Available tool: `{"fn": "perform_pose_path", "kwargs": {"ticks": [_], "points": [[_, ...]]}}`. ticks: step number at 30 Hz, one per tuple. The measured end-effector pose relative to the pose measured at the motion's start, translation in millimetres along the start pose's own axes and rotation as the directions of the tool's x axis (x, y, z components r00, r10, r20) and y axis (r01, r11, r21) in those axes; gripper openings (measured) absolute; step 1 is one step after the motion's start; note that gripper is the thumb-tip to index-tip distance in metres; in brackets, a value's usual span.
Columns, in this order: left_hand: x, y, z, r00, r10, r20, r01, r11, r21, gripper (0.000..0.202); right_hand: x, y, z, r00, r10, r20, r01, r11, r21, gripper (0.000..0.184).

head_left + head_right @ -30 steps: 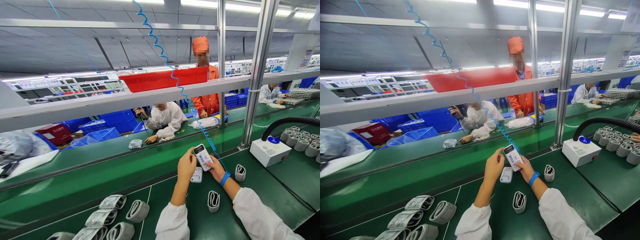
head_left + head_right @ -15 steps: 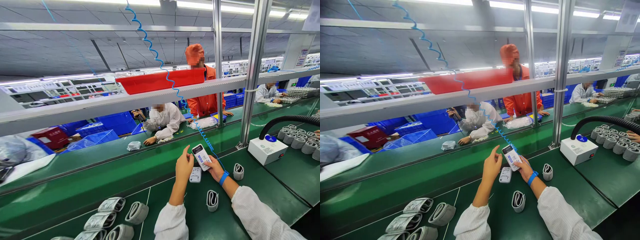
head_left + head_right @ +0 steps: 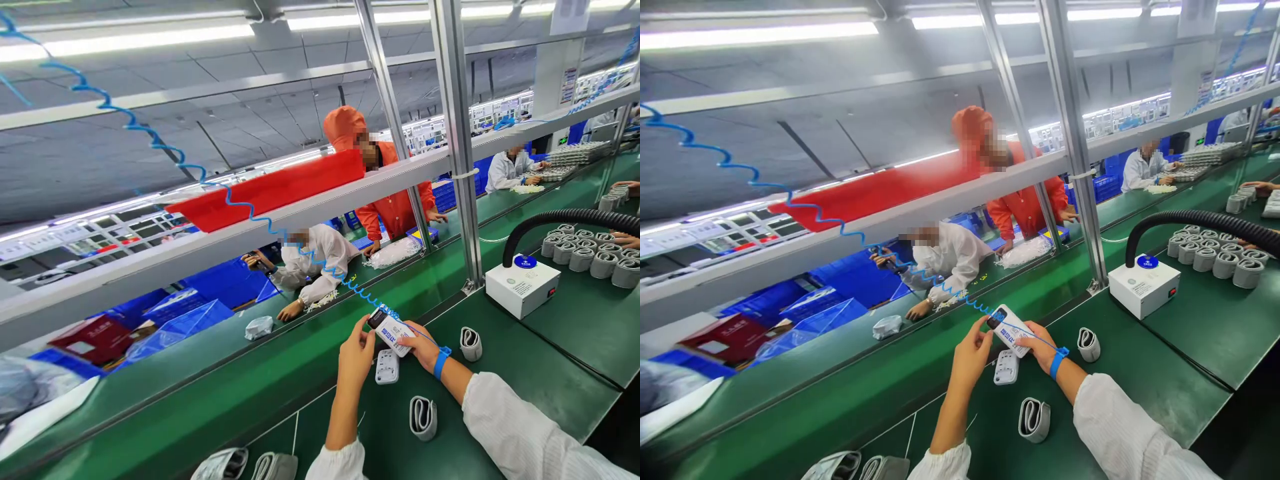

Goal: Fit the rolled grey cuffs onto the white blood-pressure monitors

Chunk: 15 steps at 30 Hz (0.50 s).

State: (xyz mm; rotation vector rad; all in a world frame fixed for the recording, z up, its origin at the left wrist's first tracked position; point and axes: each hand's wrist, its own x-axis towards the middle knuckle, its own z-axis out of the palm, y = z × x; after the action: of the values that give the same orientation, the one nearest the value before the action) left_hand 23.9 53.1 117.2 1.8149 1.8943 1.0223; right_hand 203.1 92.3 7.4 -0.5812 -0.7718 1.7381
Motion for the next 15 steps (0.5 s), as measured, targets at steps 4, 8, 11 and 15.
{"fn": "perform_pose_path", "kwargs": {"ticks": [4, 8, 11, 15], "points": [[2.4, -5.6, 1.8, 1.0, -0.009, -0.023, 0.009, 1.0, 0.007, 0.061, 0.5, 1.6, 1.0, 1.0, -0.005, 0.02, 0.005, 1.0, -0.025, 0.051], [2.6, -11.1, 8.9, 0.999, 0.0, -0.04, 0.0, 1.0, -0.008, 0.063, 0.1, 0.2, 0.4, 1.0, 0.006, 0.029, -0.005, 0.999, -0.046, 0.054], [1.9, -13.5, 14.1, 0.999, -0.001, -0.052, 0.0, 1.0, -0.03, 0.063, -0.6, -1.6, -1.1, 1.0, 0.02, 0.02, -0.019, 0.998, -0.065, 0.055], [2.1, -13.8, 17.2, 0.997, 0.028, -0.071, -0.036, 0.992, -0.117, 0.055, -1.4, -3.2, -2.4, 1.0, 0.03, 0.0, -0.03, 0.997, -0.065, 0.059]]}}
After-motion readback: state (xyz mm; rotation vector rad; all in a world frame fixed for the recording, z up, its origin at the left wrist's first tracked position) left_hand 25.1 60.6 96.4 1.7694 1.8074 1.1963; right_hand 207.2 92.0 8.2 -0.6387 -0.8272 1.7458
